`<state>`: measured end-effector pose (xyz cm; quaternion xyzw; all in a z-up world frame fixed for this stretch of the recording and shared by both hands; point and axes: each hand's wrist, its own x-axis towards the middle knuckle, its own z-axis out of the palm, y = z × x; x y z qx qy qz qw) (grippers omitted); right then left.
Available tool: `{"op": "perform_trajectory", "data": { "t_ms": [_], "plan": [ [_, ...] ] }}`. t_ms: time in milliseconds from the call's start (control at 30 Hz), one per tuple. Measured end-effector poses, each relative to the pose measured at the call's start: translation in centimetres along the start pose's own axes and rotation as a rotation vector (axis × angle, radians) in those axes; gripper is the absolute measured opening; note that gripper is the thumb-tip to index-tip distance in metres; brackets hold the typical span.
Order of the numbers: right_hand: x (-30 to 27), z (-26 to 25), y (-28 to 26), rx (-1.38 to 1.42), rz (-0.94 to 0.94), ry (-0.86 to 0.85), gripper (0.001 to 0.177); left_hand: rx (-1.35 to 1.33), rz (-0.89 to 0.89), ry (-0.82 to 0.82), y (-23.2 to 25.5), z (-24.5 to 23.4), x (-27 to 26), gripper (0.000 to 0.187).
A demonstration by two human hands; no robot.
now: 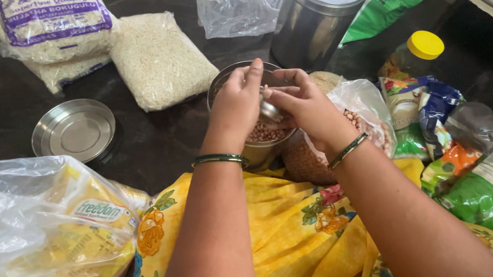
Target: The person scoops beans from a plastic bag using a small metal cup and pours them into a metal container. The person repeats this scooping and pouring action multiple times.
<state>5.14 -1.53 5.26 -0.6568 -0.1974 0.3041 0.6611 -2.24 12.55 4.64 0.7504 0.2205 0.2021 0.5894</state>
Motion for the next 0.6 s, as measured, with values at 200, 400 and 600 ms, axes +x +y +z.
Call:
{"op": "perform_trajectory", "data": {
  "t_ms": [200,400,600],
  "plan": [
    [0.4,-0.1,-0.1,0.046,0.107,0.004,0.048,0.040,-0.038,-0.007,-0.3,0.4,0.3,0.065],
    [1.0,-0.4,0.1,0.066,0.178,0.070,0.042,0.062,-0.040,0.026,-0.8,0.6,0.6,0.063],
    [2.1,-1.6,0.7,0.161,0.238,-0.031,0.043,0.079,0.088,0.022,-1.9,0.8,0.6,0.046]
  ]
}}
